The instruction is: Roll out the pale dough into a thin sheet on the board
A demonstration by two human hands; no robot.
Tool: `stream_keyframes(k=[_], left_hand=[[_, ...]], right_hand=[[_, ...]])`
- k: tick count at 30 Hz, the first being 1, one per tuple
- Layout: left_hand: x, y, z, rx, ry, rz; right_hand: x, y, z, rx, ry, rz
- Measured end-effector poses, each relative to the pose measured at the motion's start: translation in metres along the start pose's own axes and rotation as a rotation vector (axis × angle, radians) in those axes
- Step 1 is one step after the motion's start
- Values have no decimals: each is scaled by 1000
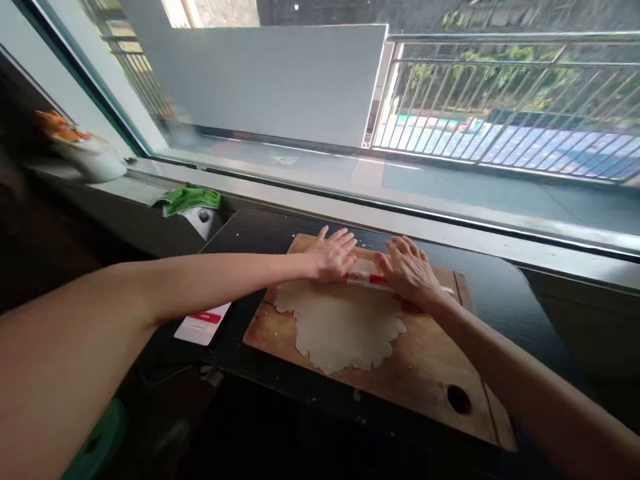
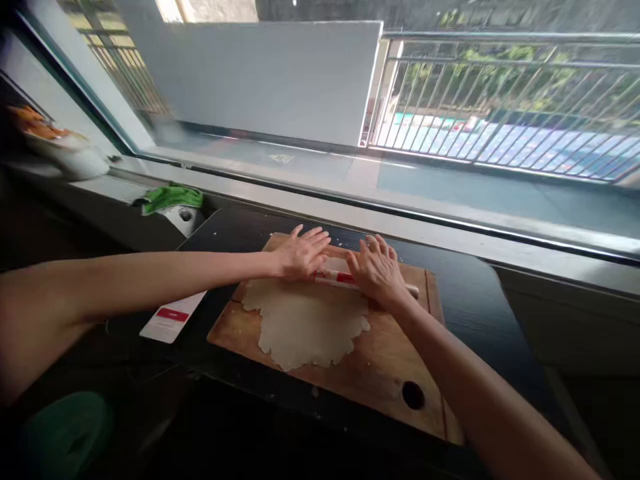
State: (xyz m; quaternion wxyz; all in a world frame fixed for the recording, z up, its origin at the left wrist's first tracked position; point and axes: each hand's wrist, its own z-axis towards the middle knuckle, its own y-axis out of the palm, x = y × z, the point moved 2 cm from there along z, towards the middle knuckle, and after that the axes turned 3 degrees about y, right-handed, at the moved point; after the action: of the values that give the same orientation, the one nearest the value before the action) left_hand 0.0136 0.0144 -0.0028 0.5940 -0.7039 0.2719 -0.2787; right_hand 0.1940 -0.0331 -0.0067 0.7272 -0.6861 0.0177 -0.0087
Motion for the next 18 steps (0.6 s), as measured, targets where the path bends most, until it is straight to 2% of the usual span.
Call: stream_keyframes(k=[3, 5, 6, 8, 11, 13, 15, 18], left_hand=[[18, 17, -47, 59, 186, -44], [23, 21, -60, 86, 266, -50], [23, 21, -58, 89, 285, -46], [16, 16, -40, 64, 264, -38], [0, 4, -1, -2, 98, -38], [-4, 0, 10, -41, 8, -48], [-1, 4, 0, -72, 23, -65], [12, 15, -31, -30, 158, -69]], right_hand=[[3, 17, -59, 62, -164, 13], [4, 23, -78, 123, -252, 28], [5, 24, -78, 148, -267, 31], [6, 22, -58, 172, -223, 30], [7, 15, -11, 128, -48, 30], [7, 11, 2, 84, 23, 36], [5, 12, -11, 69, -14, 35], [3, 19, -52, 106, -194, 30]])
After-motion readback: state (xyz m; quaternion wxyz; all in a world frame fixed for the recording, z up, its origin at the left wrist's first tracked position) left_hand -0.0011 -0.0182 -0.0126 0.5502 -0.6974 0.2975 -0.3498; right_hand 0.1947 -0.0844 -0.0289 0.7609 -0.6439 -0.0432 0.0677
